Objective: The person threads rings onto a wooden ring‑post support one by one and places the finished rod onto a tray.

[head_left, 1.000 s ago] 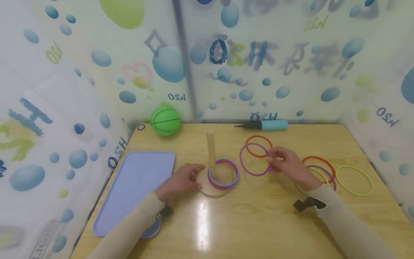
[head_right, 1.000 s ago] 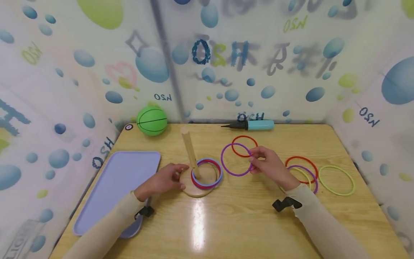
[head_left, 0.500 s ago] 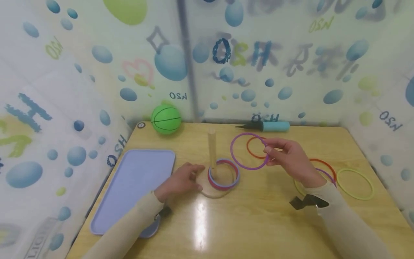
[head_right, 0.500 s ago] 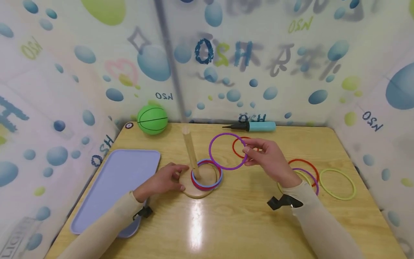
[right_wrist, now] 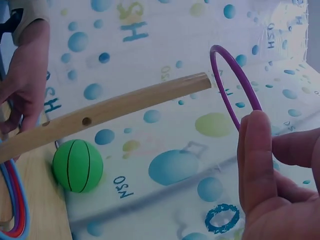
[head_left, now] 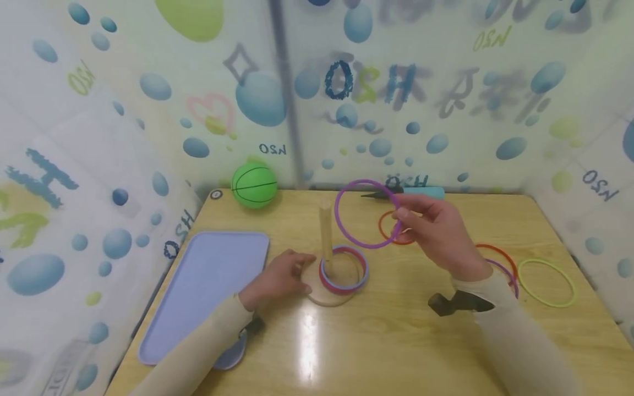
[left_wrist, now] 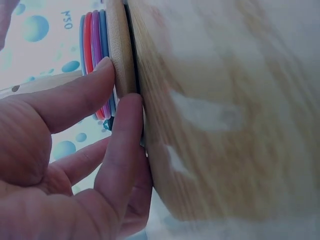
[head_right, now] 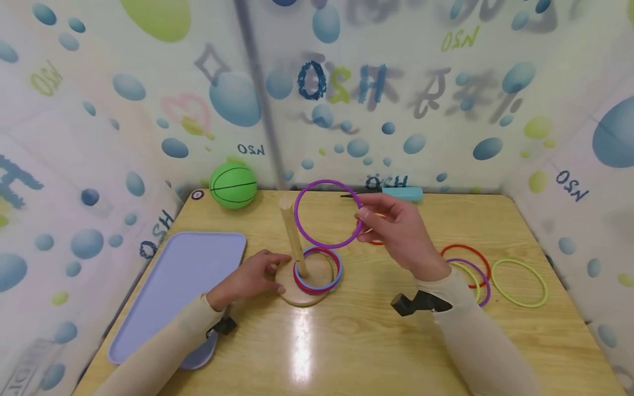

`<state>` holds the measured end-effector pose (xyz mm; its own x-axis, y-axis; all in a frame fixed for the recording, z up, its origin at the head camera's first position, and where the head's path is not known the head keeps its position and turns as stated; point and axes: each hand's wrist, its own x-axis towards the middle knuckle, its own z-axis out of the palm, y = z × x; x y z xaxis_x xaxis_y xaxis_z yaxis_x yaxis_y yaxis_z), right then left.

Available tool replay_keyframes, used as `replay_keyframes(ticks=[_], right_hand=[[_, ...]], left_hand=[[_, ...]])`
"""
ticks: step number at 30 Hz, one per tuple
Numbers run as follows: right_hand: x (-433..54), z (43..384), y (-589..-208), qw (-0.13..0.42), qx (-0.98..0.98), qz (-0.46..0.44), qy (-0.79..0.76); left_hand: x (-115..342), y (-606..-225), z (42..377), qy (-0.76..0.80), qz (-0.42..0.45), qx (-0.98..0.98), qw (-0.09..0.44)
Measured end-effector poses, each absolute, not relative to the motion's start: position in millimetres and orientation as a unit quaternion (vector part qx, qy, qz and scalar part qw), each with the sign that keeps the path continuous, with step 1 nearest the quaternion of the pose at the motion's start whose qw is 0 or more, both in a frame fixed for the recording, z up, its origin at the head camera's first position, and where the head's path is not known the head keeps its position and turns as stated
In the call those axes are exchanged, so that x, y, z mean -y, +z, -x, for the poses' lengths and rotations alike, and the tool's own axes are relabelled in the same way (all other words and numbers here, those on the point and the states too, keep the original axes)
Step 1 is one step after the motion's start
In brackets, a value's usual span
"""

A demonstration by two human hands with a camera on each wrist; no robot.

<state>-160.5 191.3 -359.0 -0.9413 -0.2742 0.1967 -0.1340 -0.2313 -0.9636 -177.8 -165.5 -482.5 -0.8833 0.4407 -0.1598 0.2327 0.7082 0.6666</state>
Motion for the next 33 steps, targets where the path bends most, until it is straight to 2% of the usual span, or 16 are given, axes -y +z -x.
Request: replay_keyframes(ticks=[5, 12, 33], right_hand=[[-169.6, 166.4, -356.5, 0.042, -0.601, 0.189, -0.776], [-148.6, 173.3, -365.1, 0.066, -0.677, 0.142, -0.719], [-158.2, 175.9, -429.6, 0.129, -0.718, 0.100, -0.676]], left_hand=[[166.9, -481.2, 174.7, 0.325, -0.188, -0.914, 0.154], [165.9, -482.4, 175.2, 0.323, -0.202, -0.912, 0.155], [165.8, -480.8, 178.1, 0.338, -0.193, -0.906, 0.165]])
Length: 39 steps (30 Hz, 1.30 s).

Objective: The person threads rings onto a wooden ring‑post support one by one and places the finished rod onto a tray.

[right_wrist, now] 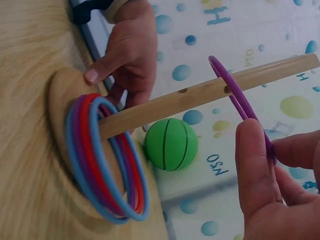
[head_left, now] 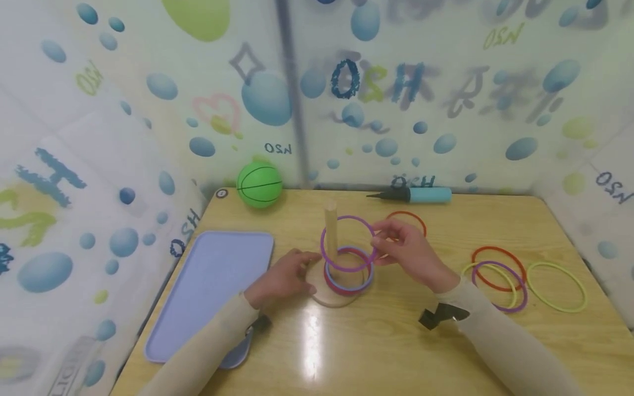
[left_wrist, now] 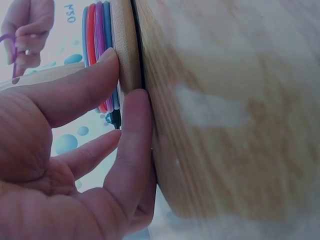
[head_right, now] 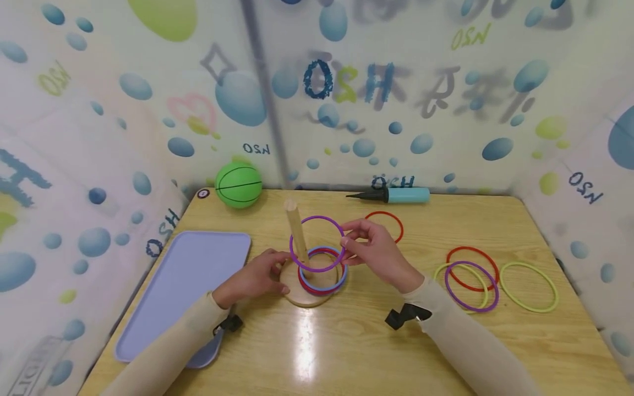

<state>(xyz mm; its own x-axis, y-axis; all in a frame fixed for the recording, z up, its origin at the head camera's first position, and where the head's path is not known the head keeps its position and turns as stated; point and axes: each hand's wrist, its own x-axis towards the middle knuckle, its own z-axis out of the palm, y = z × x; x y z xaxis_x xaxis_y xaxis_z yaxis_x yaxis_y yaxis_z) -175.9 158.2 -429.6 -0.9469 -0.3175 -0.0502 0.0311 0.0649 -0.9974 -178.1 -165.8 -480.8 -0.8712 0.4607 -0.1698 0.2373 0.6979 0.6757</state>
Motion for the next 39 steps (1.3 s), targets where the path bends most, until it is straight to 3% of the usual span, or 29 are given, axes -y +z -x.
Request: replay_keyframes(ticks=[23, 39], right_hand=[[-163.2, 171.6, -484.7, 0.178, -0.723, 0.056, -0.665], [-161.4, 178.0, -497.2, 0.163, -0.752, 0.046, -0.637]], left_hand=[[167.1, -478.0, 177.6, 0.356, -0.180, -0.900, 0.177], [164.4, -476.8, 177.9, 0.351, -0.168, -0.903, 0.180]])
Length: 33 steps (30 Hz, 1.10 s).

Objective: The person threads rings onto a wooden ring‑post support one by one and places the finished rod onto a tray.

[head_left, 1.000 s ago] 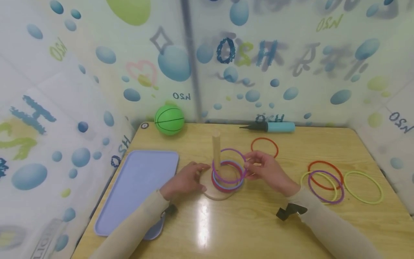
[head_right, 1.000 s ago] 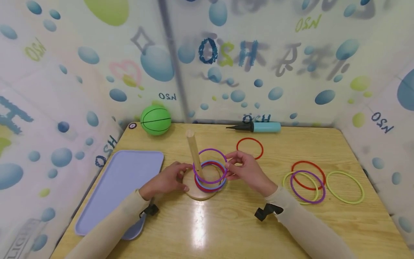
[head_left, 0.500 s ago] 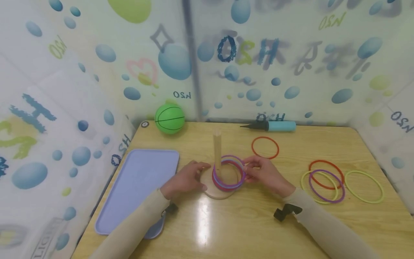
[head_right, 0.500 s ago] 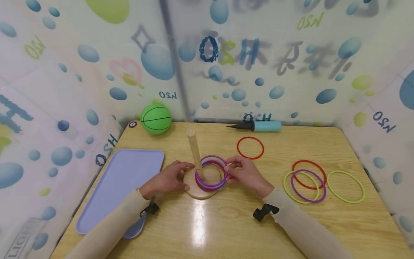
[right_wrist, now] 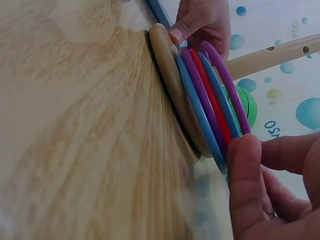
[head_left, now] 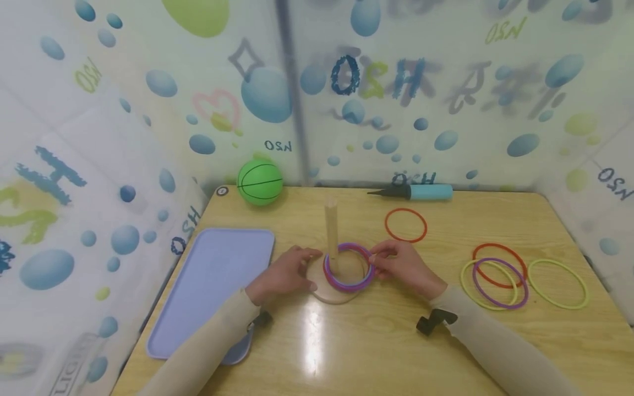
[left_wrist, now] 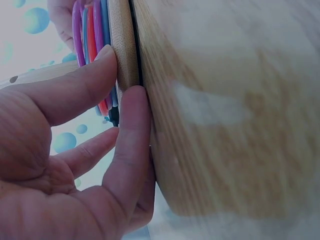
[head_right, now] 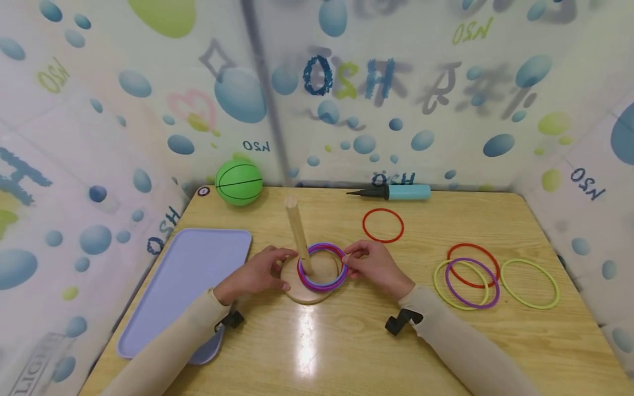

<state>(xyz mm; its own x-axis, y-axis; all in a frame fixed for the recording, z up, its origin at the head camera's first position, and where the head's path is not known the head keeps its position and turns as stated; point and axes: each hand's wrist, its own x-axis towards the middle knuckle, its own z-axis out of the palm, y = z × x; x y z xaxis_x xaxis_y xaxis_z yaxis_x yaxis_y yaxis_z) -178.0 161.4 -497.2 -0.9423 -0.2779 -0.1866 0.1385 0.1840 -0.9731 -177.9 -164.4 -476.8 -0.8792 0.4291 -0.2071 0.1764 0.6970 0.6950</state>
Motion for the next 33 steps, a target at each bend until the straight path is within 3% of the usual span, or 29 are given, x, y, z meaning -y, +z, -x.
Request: replay_keyframes(ticks=[17, 33], right_hand=[[-189.8, 206.0, -483.0, 0.113, -0.794, 0.051, -0.595], [-239.6, 247.2, -489.8, 0.008, -0.856, 0.024, -0.516]], left_hand=[[165.3, -476.2, 177.8, 0.352, -0.173, -0.901, 0.185], [164.7, -478.8, 178.5, 0.352, -0.165, -0.903, 0.184]])
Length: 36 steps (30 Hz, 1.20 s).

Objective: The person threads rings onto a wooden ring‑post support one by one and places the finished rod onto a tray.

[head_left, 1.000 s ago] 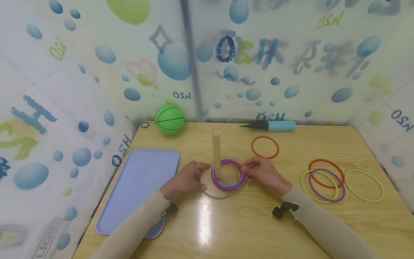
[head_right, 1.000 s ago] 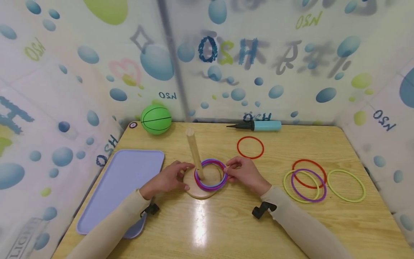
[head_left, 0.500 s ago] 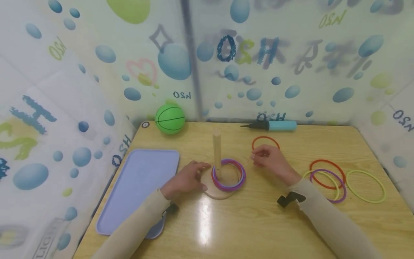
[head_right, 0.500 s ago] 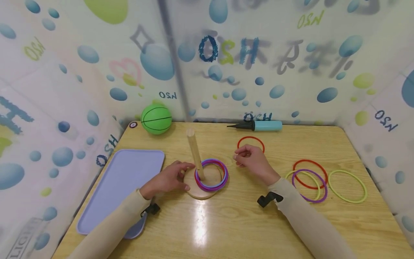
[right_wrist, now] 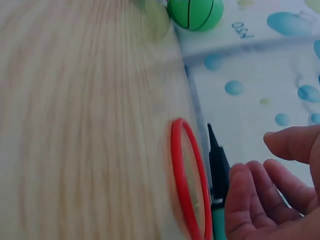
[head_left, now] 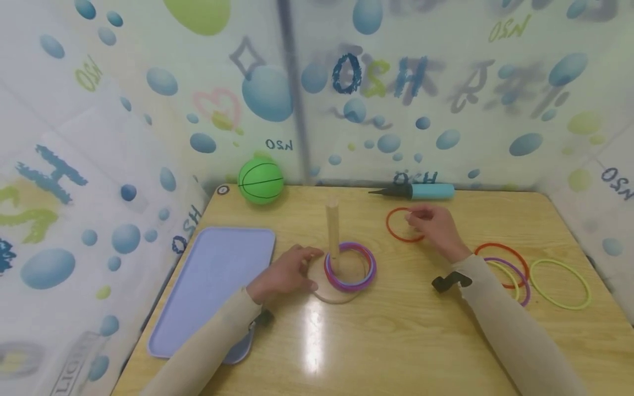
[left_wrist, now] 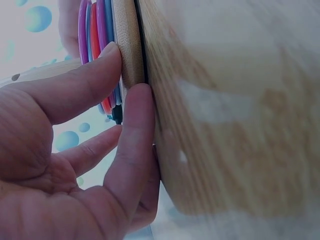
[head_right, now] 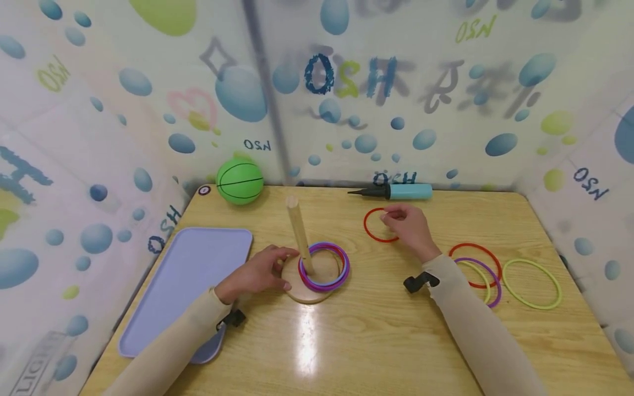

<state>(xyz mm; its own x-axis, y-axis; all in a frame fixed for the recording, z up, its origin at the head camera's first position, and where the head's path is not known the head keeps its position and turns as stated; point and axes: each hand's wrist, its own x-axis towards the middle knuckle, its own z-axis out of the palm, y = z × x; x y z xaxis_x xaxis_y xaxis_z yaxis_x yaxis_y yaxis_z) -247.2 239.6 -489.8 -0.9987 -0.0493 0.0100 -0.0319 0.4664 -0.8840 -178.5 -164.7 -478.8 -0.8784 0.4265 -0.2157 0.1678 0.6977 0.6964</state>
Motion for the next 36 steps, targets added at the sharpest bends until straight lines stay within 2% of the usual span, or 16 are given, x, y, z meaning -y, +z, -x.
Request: replay_keyframes(ticks=[5, 14, 20, 24, 36], right_hand=[[-251.0, 256.0, -493.1, -0.002, -0.888, 0.000, -0.461], [-263.2, 262.4, -492.5, 0.051, -0.905, -0.003, -0.422], [-263.5, 266.1, -495.5, 0.067, -0.927, 0.010, -0.369], [-261.3, 267.3, -494.3, 0.058, -0.942, 0.027, -0.328], [-264.9, 269.8, -486.6, 0.080, -0.939, 0.035, -0.332]], left_hand=[[164.8, -476.7, 177.9, 0.353, -0.165, -0.902, 0.187], [163.2, -473.3, 176.7, 0.360, -0.165, -0.898, 0.190], [163.2, -474.6, 176.5, 0.355, -0.163, -0.900, 0.193], [163.7, -475.1, 175.7, 0.355, -0.159, -0.901, 0.195], [162.3, -472.2, 176.1, 0.349, -0.161, -0.904, 0.189]])
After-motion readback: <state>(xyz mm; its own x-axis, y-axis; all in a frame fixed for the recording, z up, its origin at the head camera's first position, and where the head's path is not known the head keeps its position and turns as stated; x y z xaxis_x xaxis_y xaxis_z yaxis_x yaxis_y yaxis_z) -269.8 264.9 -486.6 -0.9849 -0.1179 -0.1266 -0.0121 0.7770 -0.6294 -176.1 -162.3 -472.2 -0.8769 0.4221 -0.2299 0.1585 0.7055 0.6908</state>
